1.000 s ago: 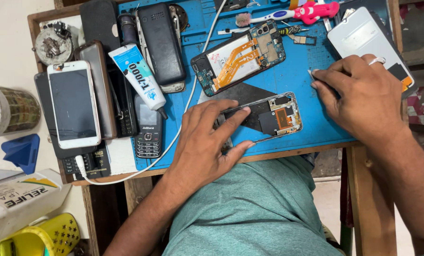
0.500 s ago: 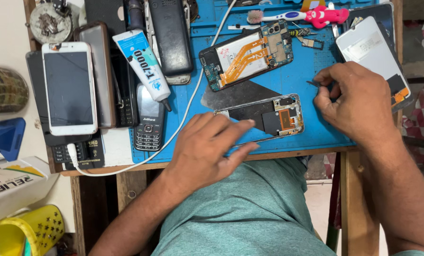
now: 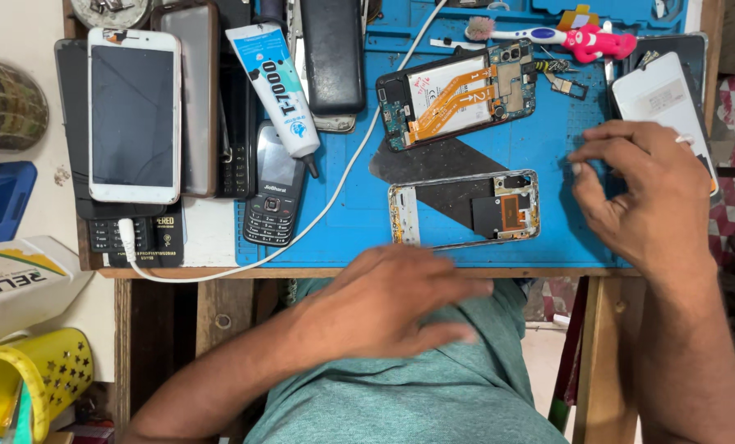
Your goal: The person cleans the interior frame of a disassembled smartphone using a toothbrush and a small metal tool. They remove debris from the frame edges and corners, then place the cleaned frame onto the phone's internal components.
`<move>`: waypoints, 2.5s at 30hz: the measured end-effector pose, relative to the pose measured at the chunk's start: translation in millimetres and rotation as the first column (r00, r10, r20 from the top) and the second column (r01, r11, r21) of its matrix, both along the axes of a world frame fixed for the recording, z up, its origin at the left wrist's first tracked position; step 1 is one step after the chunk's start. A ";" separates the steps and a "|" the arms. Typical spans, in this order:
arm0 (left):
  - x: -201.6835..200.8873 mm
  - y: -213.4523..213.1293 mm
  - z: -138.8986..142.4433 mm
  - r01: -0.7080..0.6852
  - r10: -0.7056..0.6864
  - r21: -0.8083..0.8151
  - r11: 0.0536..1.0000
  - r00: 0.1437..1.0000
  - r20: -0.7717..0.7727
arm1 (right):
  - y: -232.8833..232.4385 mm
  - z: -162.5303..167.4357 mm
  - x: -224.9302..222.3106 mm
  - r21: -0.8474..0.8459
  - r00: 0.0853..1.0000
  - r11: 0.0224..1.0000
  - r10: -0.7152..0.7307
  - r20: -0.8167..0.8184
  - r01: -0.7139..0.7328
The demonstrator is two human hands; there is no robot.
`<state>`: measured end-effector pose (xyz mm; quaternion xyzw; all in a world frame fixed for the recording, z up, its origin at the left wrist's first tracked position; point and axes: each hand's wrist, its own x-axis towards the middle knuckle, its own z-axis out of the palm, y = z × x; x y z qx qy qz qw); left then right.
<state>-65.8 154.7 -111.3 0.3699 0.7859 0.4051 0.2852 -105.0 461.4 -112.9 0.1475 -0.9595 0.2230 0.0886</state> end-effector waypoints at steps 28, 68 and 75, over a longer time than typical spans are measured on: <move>-49.2 81.3 -23.9 -0.287 0.227 0.002 0.958 0.756 -0.614 | 17.4 -43.6 3.7 -0.035 0.989 0.990 0.132 -0.071 -0.135; -42.6 64.2 -26.2 -0.300 0.213 0.001 0.954 0.677 -0.705 | 5.0 -53.5 13.6 0.049 0.983 0.990 0.137 -0.119 -0.132; -41.8 60.1 -26.5 -0.351 0.253 0.019 0.936 0.634 -0.731 | 1.3 -43.7 37.8 0.103 0.988 0.986 0.142 -0.067 -0.134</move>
